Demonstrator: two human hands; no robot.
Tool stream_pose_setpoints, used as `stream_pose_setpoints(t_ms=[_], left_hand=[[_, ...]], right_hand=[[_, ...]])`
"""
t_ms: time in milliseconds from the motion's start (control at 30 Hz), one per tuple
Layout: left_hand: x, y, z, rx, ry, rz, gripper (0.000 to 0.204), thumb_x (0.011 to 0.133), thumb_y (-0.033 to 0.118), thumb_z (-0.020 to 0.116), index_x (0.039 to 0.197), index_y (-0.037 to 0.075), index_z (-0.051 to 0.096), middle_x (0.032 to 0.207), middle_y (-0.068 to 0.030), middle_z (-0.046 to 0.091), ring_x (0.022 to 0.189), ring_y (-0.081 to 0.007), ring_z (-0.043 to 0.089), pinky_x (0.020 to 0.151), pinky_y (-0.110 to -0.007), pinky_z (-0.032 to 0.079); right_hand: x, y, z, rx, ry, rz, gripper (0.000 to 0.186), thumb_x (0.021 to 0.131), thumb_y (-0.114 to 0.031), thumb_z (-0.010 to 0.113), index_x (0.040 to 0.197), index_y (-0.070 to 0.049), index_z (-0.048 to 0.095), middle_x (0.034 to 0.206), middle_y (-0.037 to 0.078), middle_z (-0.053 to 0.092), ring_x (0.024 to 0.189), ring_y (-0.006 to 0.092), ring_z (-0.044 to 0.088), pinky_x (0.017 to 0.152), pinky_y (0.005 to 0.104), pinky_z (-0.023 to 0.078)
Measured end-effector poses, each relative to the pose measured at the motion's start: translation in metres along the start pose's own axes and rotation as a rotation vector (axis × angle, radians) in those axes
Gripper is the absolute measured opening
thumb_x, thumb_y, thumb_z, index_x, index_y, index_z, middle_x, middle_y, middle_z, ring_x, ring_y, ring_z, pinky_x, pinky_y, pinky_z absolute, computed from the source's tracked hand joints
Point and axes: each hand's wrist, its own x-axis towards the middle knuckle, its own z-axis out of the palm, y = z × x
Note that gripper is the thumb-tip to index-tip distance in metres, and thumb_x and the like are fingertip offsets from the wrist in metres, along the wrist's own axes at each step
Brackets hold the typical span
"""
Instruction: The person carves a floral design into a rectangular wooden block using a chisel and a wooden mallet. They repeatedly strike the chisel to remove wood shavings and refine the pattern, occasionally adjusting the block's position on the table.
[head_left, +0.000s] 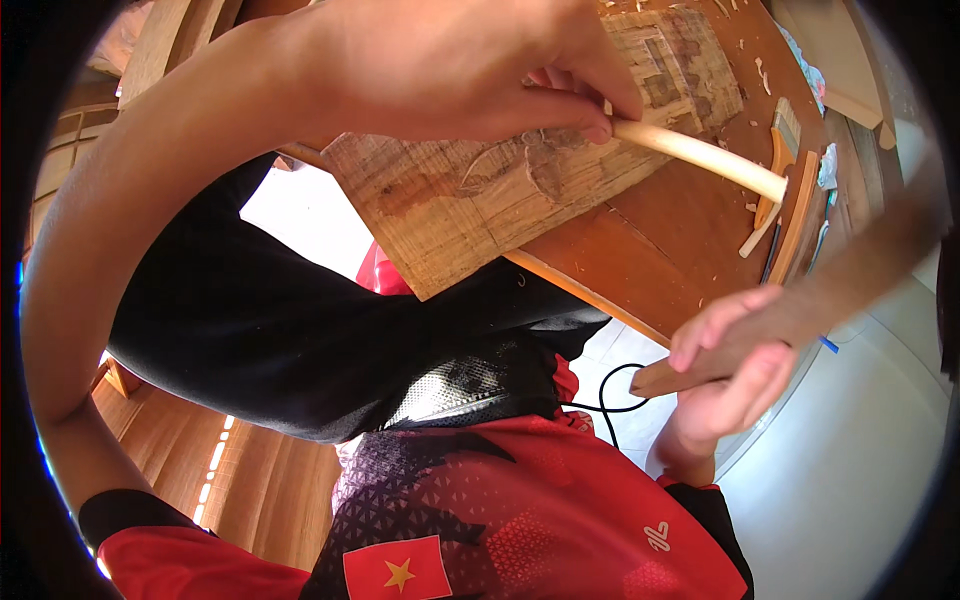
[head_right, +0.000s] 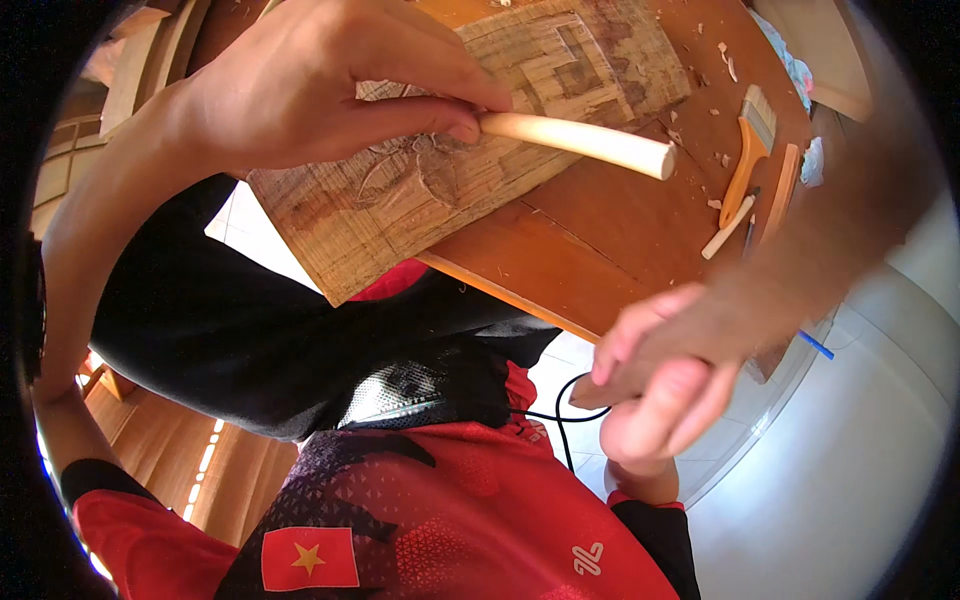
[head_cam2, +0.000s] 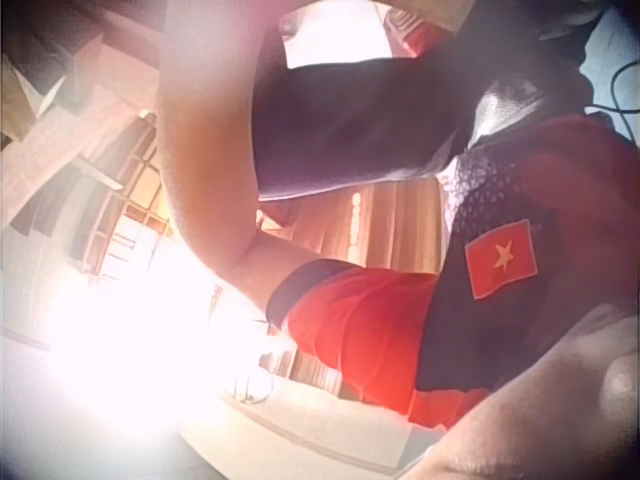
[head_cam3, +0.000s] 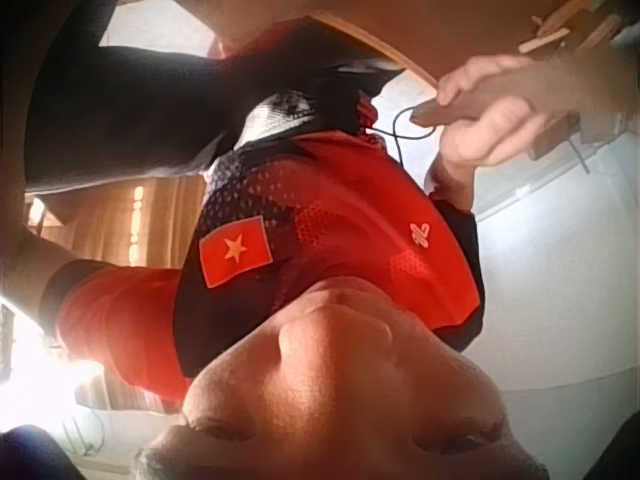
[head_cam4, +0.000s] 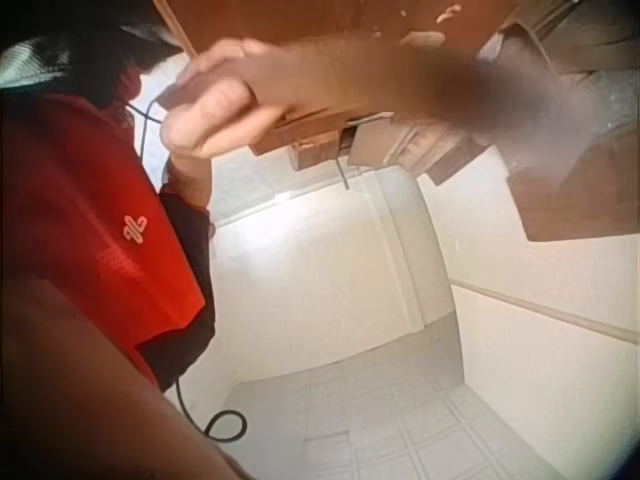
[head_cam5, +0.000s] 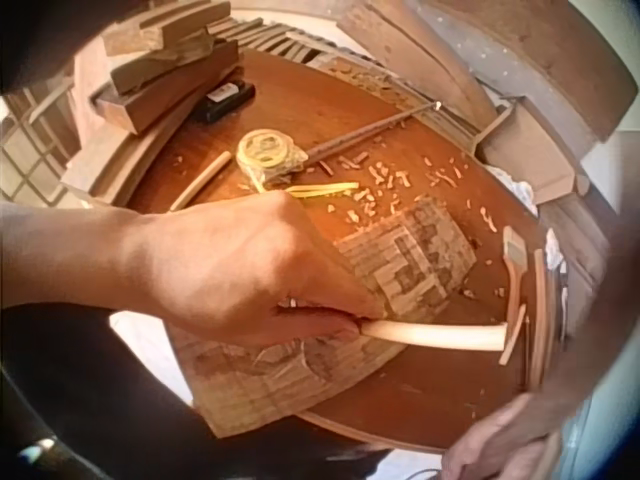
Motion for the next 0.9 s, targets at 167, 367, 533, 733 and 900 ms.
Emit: stream_pose_setpoints(t_ms=[167,367,533,733,900], left_hand=[[0.001,0.009,-0.004,0.083,-0.043,-0.006,0.02,0.097,0.012,0.07,0.106,-0.005,0.076,0.088,-0.0189,0.077,0.074,-0.0299,0.077,0.06,-0.038,0.062],[0.039,0.04,-0.031,0.232,-0.47,-0.2,0.023,0.1,0.009,0.057,0.097,-0.005,0.075,0.074,-0.019,0.071,0.07,-0.0306,0.075,0.058,-0.04,0.061],[0.049,0.053,-0.057,0.139,-0.371,-0.436,0.021,0.099,0.005,0.057,0.099,-0.006,0.075,0.082,-0.0221,0.074,0.074,-0.0312,0.076,0.065,-0.042,0.063],[0.012,0.027,-0.035,-0.028,0.051,-0.054,0.017,0.095,0.005,0.068,0.107,-0.004,0.074,0.096,-0.0202,0.078,0.088,-0.0318,0.077,0.08,-0.044,0.062],[0.005,0.032,-0.031,-0.071,0.05,-0.055,0.019,0.092,0.003,0.072,0.11,-0.003,0.072,0.098,-0.0187,0.078,0.089,-0.0291,0.078,0.079,-0.039,0.063]], right_hand=[[0.004,0.001,0.009,-0.031,-0.008,0.062,0.042,0.108,-0.032,0.048,0.125,0.006,0.048,0.097,0.014,0.057,0.061,0.0163,0.055,0.048,0.0285,0.044],[0.0,0.016,0.011,0.081,-0.122,0.103,0.039,0.109,-0.032,0.052,0.12,0.006,0.051,0.087,0.01,0.054,0.061,0.013,0.053,0.046,0.0275,0.043],[0.005,0.02,0.016,0.18,-0.03,0.143,0.045,0.11,-0.038,0.047,0.118,0.006,0.05,0.086,0.01,0.053,0.055,0.0143,0.05,0.043,0.027,0.04],[0.011,0.013,0.009,0.16,-0.055,0.157,0.046,0.111,-0.041,0.044,0.118,0.004,0.05,0.075,0.013,0.053,0.05,0.0151,0.049,0.044,0.027,0.039],[0.013,0.013,0.009,0.131,-0.062,0.167,0.046,0.111,-0.042,0.042,0.118,0.003,0.049,0.07,0.014,0.053,0.048,0.0156,0.048,0.045,0.0271,0.039]])
